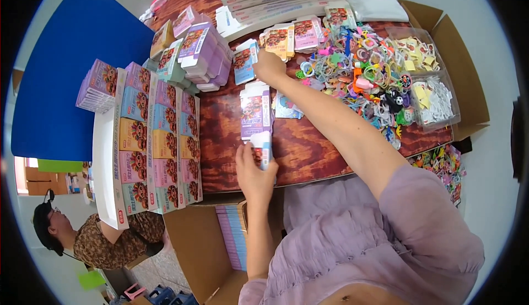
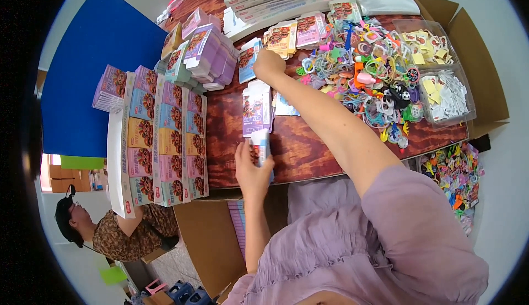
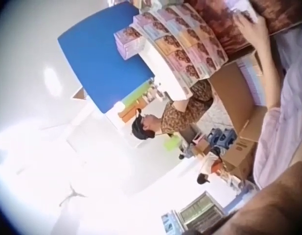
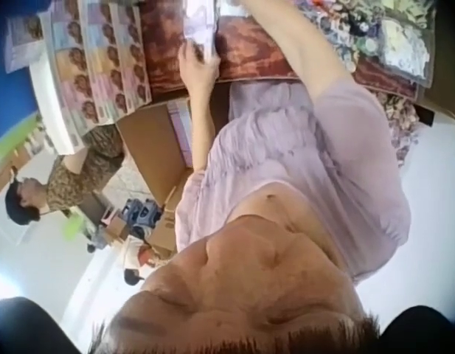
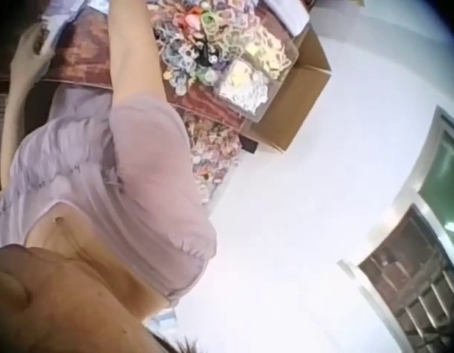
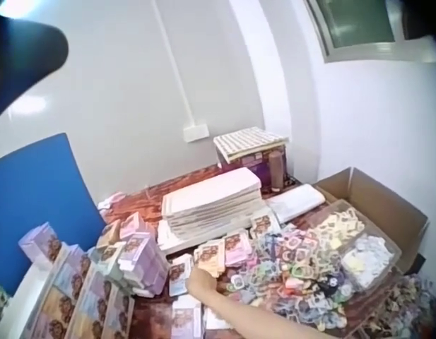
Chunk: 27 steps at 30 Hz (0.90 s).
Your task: Packaging small colorful toy items into individual plastic packets.
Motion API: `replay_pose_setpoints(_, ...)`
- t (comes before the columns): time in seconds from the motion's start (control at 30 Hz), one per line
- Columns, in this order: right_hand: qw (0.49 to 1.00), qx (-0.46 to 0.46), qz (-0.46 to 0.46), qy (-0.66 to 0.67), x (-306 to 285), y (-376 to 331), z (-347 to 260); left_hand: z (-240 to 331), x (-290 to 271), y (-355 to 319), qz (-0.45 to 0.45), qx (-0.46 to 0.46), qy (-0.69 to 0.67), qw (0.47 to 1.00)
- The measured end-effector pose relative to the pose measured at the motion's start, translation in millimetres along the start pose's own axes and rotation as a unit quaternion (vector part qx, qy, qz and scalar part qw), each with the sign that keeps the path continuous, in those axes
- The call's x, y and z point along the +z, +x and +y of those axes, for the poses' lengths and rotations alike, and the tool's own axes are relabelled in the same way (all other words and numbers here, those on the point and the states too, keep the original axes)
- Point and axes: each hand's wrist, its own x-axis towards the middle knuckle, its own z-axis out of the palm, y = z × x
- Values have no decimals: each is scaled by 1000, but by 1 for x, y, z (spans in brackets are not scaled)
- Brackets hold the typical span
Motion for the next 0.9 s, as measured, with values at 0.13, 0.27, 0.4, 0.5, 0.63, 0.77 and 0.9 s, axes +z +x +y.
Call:
replay_pose_setpoints(0.13,998,-45,-8,30,-24,-11,7,12,21,-11,3,33,147,989)
replay_pose_setpoints(0.27,973,-26,-84,213,-58,-53,24,1,26,-10,43,8,166,985)
replay_pose_setpoints(0.4,952,-38,-86,290,-97,-113,71,-6,33,-13,59,35,166,984)
replay_pose_setpoints(0.5,971,-81,-82,209,-109,-154,77,-1,27,-13,40,38,158,986)
replay_pose_setpoints(0.63,915,-391,-91,-40,-69,-163,55,-3,29,-12,40,54,160,985)
replay_pose_setpoints(0.77,883,-441,-94,-132,-24,-150,40,-3,27,-14,25,73,151,985)
replay_pose_setpoints(0.9,859,-437,-175,-203,-15,-130,26,-12,34,-13,56,93,183,977)
